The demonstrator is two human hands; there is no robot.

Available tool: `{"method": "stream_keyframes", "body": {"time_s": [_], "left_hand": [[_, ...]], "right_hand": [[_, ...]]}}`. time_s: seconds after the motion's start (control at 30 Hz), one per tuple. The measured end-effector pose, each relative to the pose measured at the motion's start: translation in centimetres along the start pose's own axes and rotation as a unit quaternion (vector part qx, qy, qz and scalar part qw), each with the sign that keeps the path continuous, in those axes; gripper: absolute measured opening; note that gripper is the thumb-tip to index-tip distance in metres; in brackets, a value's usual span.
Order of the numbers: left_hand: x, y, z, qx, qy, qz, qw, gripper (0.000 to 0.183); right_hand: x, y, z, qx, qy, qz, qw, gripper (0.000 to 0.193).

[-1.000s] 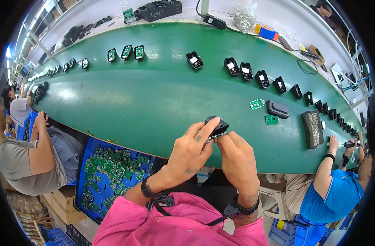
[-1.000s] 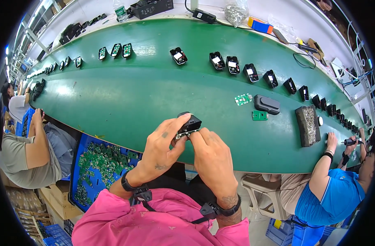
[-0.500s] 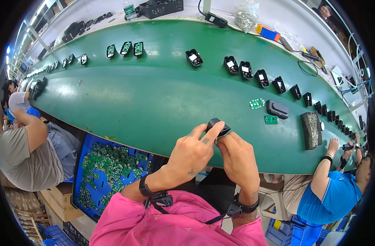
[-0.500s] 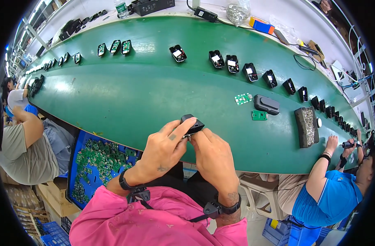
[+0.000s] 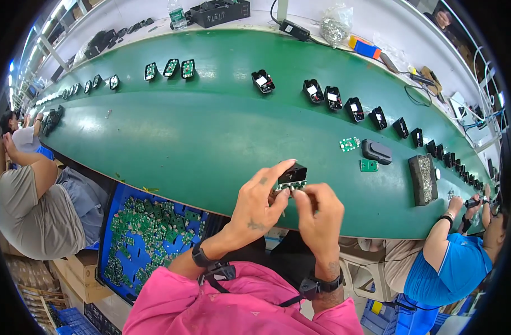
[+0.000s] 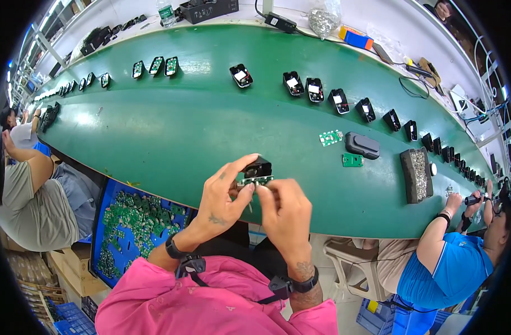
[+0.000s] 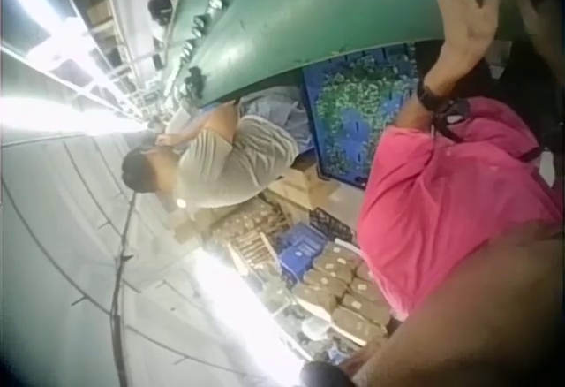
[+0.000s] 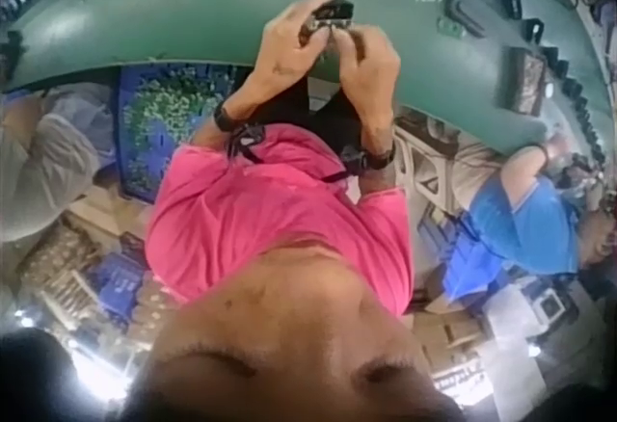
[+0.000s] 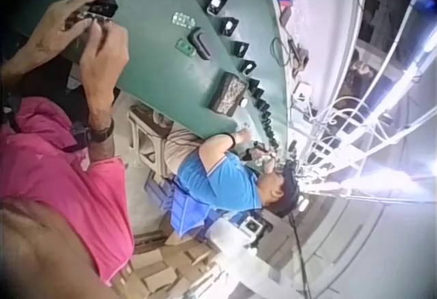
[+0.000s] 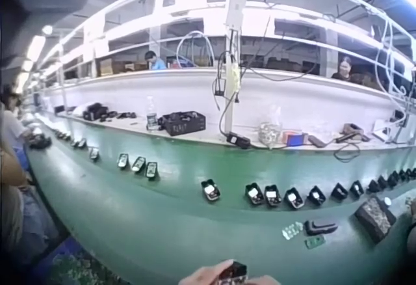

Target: Assembling circuit boards into black plastic enclosures on a production line.

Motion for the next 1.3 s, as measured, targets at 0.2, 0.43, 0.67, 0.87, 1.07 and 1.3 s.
{"method": "stream_keyframes", "body": {"time_s": [0.2, 0.43, 0.67, 0.87, 1.07, 1.3], "left_hand": [[1.7, -0.2, -2.0, -0.048, -0.258, -0.055, 0.964, 0.05], [3.7, -0.8, -3.7, -0.169, -0.569, -0.171, 0.787, 0.04], [3.6, -0.8, -3.0, -0.087, -0.375, -0.136, 0.913, 0.044], [5.0, -1.3, -2.1, -0.069, -0.368, -0.096, 0.922, 0.046], [5.1, -1.3, -2.5, -0.028, -0.326, -0.064, 0.943, 0.046], [7.1, -1.5, -1.6, -0.012, -0.31, -0.176, 0.934, 0.053]], "right_hand": [[0.6, -0.8, 3.6, 0.046, 0.095, -0.006, 0.994, 0.015], [-0.6, -1.6, 1.3, -0.054, 0.046, -0.06, 0.996, 0.014], [-1.4, -2.4, 2.0, -0.02, 0.167, -0.085, 0.982, 0.015], [-0.5, -4.1, 3.6, 0.026, 0.349, 0.072, 0.934, 0.015], [-0.5, -4.9, 4.7, 0.132, 0.397, 0.014, 0.908, 0.015], [-0.6, -5.1, 5.0, 0.111, 0.464, -0.002, 0.879, 0.022]]}}
Point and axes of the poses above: each hand's wrist, its own y-axis towards the middle knuckle, its own x-axis out of the palm, z = x × y, the point moved 7 cm from there along y, towards the middle knuckle, and after that the axes turned 12 degrees about -z, right-handed, at the moved point
